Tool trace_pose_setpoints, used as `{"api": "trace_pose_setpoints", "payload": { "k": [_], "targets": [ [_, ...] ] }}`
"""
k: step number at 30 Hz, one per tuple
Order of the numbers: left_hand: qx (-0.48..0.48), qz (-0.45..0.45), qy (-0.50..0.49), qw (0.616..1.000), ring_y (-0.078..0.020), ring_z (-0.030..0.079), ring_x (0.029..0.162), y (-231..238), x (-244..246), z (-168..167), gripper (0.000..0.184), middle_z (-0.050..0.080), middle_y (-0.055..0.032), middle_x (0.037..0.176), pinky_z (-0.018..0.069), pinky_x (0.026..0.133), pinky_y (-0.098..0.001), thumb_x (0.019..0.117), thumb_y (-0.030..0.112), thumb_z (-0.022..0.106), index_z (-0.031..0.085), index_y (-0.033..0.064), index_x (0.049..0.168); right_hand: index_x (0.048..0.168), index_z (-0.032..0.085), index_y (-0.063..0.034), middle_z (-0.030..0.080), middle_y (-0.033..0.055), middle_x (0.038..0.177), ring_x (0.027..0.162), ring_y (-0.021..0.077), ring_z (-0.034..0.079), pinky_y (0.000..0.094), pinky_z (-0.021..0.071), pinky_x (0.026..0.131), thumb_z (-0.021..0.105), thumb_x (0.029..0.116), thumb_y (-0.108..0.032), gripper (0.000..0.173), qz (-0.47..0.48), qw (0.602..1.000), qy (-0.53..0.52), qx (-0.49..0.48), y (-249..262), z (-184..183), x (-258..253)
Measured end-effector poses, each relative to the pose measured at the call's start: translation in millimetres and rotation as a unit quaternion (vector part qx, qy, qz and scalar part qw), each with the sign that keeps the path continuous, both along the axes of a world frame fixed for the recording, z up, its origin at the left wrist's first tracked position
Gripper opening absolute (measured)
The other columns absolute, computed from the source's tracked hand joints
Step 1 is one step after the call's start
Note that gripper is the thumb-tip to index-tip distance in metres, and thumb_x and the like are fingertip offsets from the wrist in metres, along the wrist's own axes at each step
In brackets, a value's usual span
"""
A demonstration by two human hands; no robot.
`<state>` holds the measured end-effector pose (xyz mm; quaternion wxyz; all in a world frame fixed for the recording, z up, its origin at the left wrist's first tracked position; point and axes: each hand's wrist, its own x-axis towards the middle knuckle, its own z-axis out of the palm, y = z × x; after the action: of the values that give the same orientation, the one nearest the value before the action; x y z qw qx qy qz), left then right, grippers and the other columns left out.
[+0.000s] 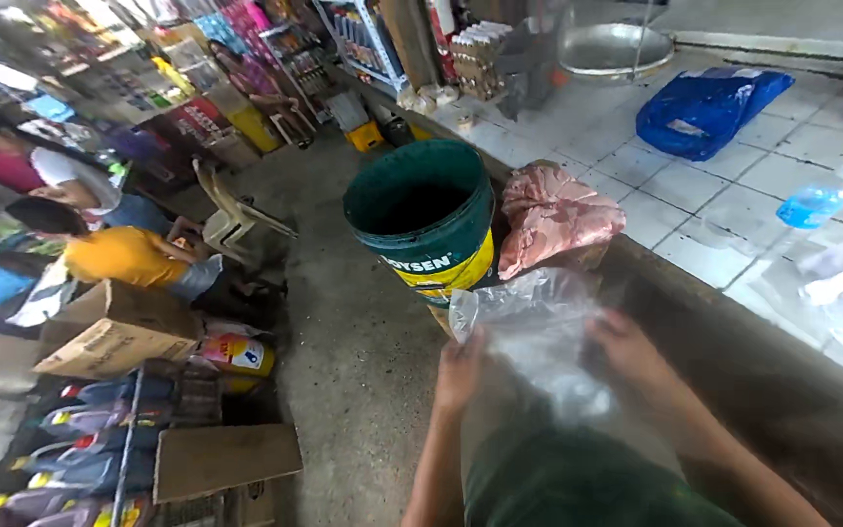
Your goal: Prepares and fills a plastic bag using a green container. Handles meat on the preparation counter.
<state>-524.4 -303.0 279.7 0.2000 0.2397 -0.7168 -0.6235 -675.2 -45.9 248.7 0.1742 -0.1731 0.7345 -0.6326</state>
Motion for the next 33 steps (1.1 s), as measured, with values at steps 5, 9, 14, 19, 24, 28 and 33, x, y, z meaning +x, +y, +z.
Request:
{"api": "trace_pose_setpoints", "payload": {
  "k": [5,9,14,19,24,28,33],
  "targets": [
    [-0.377,0.015,-0.057,0.924,-0.0382,0.026,0.155,45,28,36,0.119,0.032,-0.0226,0.165,0.0171,0.127,-0.0625,0.0702,0.045,0.090,0.028,0.0015,0.161,0.110,0.073,-0.0065,0.072,0.0089,0.090,0.082,0.0175,0.069,0.0440,0.0586,0.078,0.055,0.1053,-0.037,0.035,0.103,0.965,0.182,0.157,-7,41,10],
    [-0.344,-0.224,-0.084,0.908,-0.0217,0.055,0.137,76,11,33,0.082,0.060,-0.0065,0.147,0.0351,0.121,-0.0534,0.0858,0.046,0.082,0.049,0.0107,0.153,0.119,0.068,-0.0093,0.072,0.0101,0.093,0.086,0.0232,0.070,0.0508,0.0586,0.079,0.052,0.0988,-0.063,0.060,0.282,0.912,0.236,0.181,-24,62,29],
    [-0.184,-0.185,-0.099,0.960,-0.0141,0.069,0.081,60,37,29,0.026,0.072,-0.0069,0.089,0.0579,0.079,-0.0391,0.1030,0.027,0.062,0.074,0.0041,0.104,0.132,0.064,-0.0106,0.072,0.0208,0.109,0.103,0.0404,0.069,0.0656,0.0521,0.093,0.075,0.0911,-0.045,0.055,0.369,0.818,0.185,0.401,-15,77,4],
    [-0.019,-0.013,-0.086,0.996,-0.0068,0.064,0.074,49,62,6,0.029,0.071,0.0005,0.087,0.0565,0.070,-0.0287,0.1072,0.029,0.054,0.073,0.0068,0.105,0.111,0.075,-0.0049,0.074,0.0112,0.101,0.093,0.0213,0.069,0.0482,0.0561,0.092,0.069,0.0991,-0.027,0.025,0.219,0.956,0.064,0.183,54,63,-88],
    [0.135,0.077,-0.029,0.987,-0.0117,0.070,0.076,62,55,-2,0.028,0.073,-0.0051,0.085,0.0616,0.072,-0.0305,0.1091,0.022,0.051,0.069,0.0012,0.105,0.146,0.050,-0.0092,0.067,0.0083,0.129,0.114,0.0234,0.066,0.0495,0.0552,0.100,0.021,0.0889,-0.089,0.102,0.132,0.956,-0.176,-0.192,60,19,-91],
    [0.177,0.090,-0.028,0.980,-0.0131,0.071,0.075,56,51,-19,0.029,0.073,-0.0069,0.084,0.0624,0.070,-0.0308,0.1093,0.023,0.051,0.068,0.0000,0.106,0.141,0.051,-0.0004,0.068,0.0138,0.128,0.117,0.0253,0.066,0.0460,0.0544,0.104,0.061,0.0929,-0.066,0.081,0.193,0.951,-0.160,-0.179,54,-24,-67],
    [0.171,0.120,-0.070,0.975,-0.0139,0.072,0.075,35,48,-45,0.031,0.074,-0.0082,0.086,0.0620,0.070,-0.0314,0.1078,0.026,0.055,0.069,-0.0010,0.108,0.116,0.070,-0.0026,0.076,0.0057,0.105,0.098,0.0123,0.072,0.0356,0.0591,0.095,0.070,0.0967,-0.018,0.025,0.189,0.978,-0.088,0.003,56,-28,-51]
  ]
}}
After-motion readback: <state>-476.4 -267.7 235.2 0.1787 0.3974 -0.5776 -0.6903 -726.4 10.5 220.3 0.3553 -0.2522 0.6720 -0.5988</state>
